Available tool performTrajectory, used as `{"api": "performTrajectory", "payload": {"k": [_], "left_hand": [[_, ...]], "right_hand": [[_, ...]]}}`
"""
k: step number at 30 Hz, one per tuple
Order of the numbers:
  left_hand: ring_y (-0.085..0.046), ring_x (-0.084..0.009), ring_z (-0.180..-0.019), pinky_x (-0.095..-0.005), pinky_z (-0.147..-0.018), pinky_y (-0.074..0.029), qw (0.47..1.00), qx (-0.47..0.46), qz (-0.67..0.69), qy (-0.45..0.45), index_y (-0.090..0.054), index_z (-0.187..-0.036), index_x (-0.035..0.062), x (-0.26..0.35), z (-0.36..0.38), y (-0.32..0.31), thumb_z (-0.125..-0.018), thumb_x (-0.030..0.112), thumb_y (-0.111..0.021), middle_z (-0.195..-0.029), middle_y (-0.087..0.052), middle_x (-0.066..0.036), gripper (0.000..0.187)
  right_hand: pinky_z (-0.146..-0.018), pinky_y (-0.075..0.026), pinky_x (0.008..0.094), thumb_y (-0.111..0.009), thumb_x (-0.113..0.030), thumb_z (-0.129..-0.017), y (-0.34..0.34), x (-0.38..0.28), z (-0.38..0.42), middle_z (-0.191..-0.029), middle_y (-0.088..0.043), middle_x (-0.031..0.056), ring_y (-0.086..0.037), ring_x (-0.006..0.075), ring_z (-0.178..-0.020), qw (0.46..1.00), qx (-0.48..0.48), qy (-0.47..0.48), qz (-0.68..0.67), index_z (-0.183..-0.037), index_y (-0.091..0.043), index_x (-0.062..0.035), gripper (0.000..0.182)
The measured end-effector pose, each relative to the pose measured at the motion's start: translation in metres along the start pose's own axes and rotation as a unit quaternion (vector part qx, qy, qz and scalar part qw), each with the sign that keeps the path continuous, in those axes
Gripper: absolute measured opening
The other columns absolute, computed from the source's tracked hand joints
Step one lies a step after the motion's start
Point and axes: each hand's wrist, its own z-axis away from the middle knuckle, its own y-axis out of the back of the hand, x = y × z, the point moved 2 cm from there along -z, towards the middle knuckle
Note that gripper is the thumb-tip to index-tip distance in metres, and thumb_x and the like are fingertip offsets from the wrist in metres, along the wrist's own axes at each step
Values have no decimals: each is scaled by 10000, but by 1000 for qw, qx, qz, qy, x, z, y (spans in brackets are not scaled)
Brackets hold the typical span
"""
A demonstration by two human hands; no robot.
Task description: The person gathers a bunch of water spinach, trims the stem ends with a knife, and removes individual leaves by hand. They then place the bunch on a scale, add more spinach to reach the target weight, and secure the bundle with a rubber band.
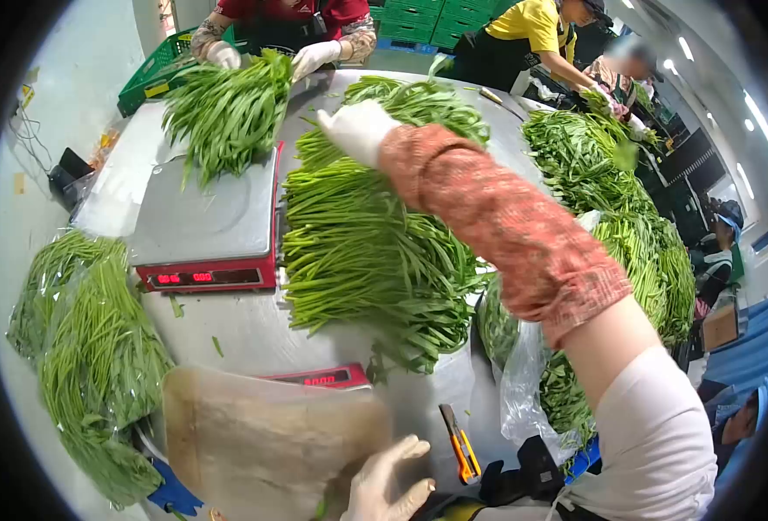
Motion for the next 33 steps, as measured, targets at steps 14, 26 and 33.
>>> {"api": "performTrajectory", "payload": {"k": [14,26,33], "left_hand": [[-578,-211,-1111,-319,-992,-411,998,-51,21,42,-482,-1320,-37,-12,5,-20,-870,14,-589,-1200,-620,-156,465],[-607,-193,-1021,-314,-919,-463,988,16,-155,-15,-533,-1255,-35,44,82,-79,-896,11,-597,-1118,-644,-138,368],[-608,-192,-1018,-302,-899,-469,978,-82,-189,-30,-552,-1238,-19,29,114,-134,-885,53,-633,-1089,-648,-120,369]], "right_hand": [[-911,-460,456,-685,-505,-688,-7,-35,32,-1086,-624,253,-594,400,-1024,874,81,-189,-440,-1153,-613,-3,688],[-891,-422,433,-648,-308,-819,161,-198,413,-1049,-597,182,-520,337,-1011,854,119,-99,-497,-1310,-498,-21,588],[-840,-517,399,-649,-308,-861,180,-241,641,-1028,-670,192,-658,342,-925,784,-81,-294,-541,-1267,-534,15,531]]}}
